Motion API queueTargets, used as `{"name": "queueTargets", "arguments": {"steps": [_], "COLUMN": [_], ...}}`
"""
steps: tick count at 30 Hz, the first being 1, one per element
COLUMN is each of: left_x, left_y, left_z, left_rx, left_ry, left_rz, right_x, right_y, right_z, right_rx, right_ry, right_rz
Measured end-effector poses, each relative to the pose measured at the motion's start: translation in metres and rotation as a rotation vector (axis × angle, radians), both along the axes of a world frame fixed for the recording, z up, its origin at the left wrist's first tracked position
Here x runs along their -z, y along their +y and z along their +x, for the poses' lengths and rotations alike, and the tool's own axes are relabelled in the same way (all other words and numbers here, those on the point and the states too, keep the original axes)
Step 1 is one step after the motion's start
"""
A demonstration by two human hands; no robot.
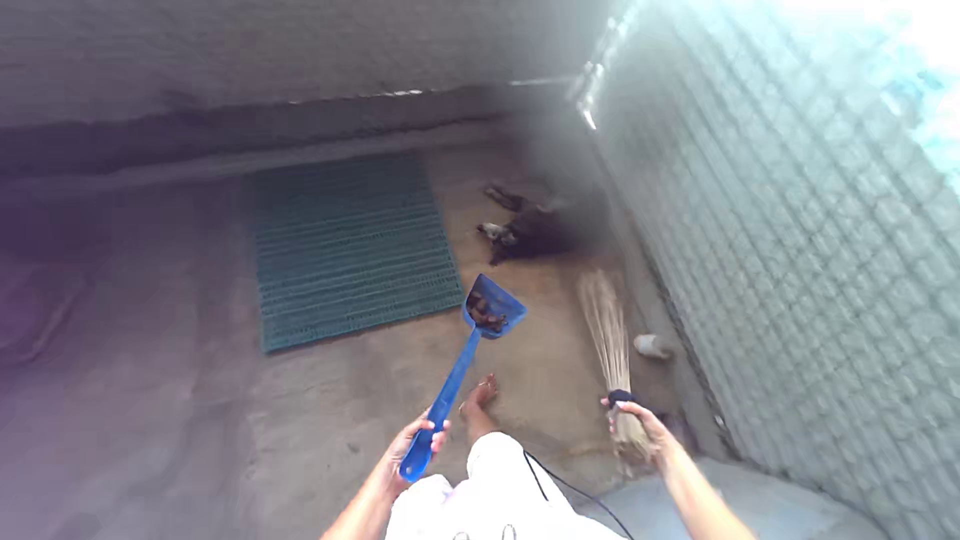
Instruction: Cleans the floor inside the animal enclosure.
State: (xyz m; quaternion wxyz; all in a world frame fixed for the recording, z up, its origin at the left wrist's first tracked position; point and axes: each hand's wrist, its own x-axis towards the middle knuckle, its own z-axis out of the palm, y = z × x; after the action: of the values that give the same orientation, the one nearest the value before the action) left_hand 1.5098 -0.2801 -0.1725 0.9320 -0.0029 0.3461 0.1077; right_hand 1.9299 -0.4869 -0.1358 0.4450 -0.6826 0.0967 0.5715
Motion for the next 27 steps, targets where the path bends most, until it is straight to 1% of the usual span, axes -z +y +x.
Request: {"name": "queueTargets", "arguments": {"steps": [3, 5, 8, 10, 12, 14, 16, 19, 21, 23, 25, 27], "left_x": [-0.059, -0.094, -0.132, -0.151, -0.167, -0.180, -0.181, -0.173, -0.166, -0.160, -0.148, -0.142], "left_y": [-0.034, -0.053, -0.083, -0.096, -0.105, -0.107, -0.103, -0.087, -0.067, -0.047, -0.039, -0.036], "left_z": [-0.075, -0.123, -0.194, -0.240, -0.283, -0.323, -0.360, -0.415, -0.459, -0.518, -0.591, -0.661], "left_rx": [-0.150, -0.242, -0.368, -0.410, -0.452, -0.506, -0.544, -0.610, -0.636, -0.656, -0.733, -0.833], "left_ry": [-0.101, -0.164, -0.218, -0.218, -0.185, -0.125, -0.067, -0.030, 0.026, 0.180, 0.319, 0.377], "left_rz": [0.021, 0.049, 0.132, 0.186, 0.256, 0.323, 0.363, 0.366, 0.376, 0.410, 0.420, 0.331], "right_x": [0.002, -0.004, -0.024, -0.041, -0.044, -0.038, -0.034, -0.024, -0.019, -0.010, 0.000, 0.005], "right_y": [0.068, 0.117, 0.169, 0.193, 0.216, 0.233, 0.248, 0.279, 0.302, 0.330, 0.359, 0.387], "right_z": [-0.118, -0.207, -0.354, -0.444, -0.516, -0.572, -0.623, -0.699, -0.752, -0.811, -0.865, -0.919], "right_rx": [0.178, 0.202, 0.092, 0.038, -0.053, -0.210, -0.378, -0.539, -0.622, -0.657, -0.663, -0.717], "right_ry": [0.051, 0.143, 0.179, 0.198, 0.216, 0.300, 0.330, 0.226, 0.155, 0.125, 0.127, 0.135], "right_rz": [0.111, 0.129, 0.089, 0.139, 0.236, 0.347, 0.417, 0.412, 0.396, 0.368, 0.347, 0.301]}}
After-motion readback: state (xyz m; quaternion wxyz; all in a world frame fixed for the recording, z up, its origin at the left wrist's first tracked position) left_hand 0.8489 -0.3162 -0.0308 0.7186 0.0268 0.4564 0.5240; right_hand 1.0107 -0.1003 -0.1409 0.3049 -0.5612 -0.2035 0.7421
